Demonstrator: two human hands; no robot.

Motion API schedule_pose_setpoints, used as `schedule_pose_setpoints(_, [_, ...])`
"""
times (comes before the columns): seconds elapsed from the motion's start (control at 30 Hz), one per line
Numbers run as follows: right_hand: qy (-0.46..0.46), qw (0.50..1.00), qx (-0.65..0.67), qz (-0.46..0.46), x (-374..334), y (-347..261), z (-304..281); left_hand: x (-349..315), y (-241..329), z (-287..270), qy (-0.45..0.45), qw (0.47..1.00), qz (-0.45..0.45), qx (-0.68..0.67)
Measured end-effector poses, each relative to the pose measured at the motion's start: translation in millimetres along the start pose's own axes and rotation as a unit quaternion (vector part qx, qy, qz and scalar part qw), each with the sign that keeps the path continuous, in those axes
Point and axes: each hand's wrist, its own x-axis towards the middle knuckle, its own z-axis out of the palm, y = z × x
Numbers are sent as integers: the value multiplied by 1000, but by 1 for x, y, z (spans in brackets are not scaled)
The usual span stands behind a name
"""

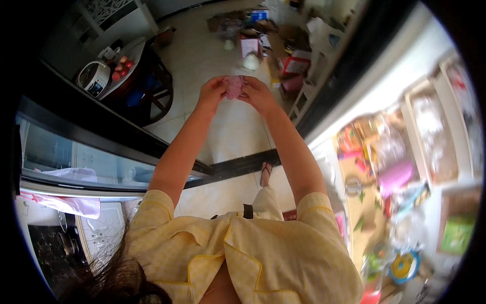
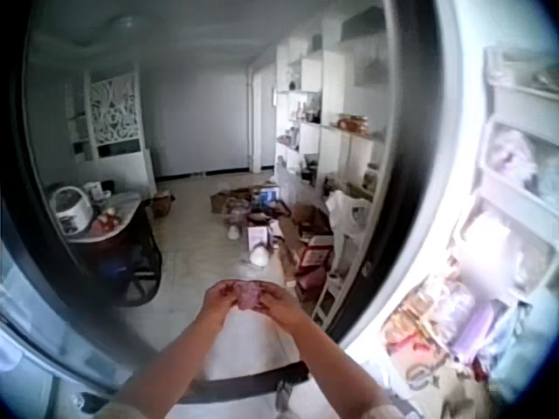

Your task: The person washes a purple cloth in the kitchen sink, then walks to the balcony and wipes the exterior of a refrigerator with the cloth. The person opens the refrigerator door briefly before closing it and continuing to wipe the surface.

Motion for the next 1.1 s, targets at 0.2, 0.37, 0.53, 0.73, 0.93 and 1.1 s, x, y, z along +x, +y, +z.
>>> schedule_pose_setpoints(0.2, [-11, 997, -71, 7, 152, -23, -15, 126, 22, -45, 66, 997, 22, -24])
schedule_pose_setpoints(0.37, [-59, 998, 23, 25, 290, -37, -31, 221, 47, -100, 102, 990, 23, -92])
schedule_pose_setpoints(0.53, [-72, 988, 132, 30, 423, -27, -38, 314, 57, -169, 129, 986, 7, -110])
schedule_pose_setpoints(0.73, [-63, 989, 130, 33, 601, -26, 2, 438, 77, -249, 125, 991, -48, 13])
schedule_pose_setpoints(0.93, [-181, 981, 58, 48, 769, -7, 53, 577, 135, -289, 71, 996, -28, -55])
schedule_pose_setpoints(1.1, [-216, 973, 40, 69, 877, 6, 86, 711, 157, -329, 52, 969, -11, -243])
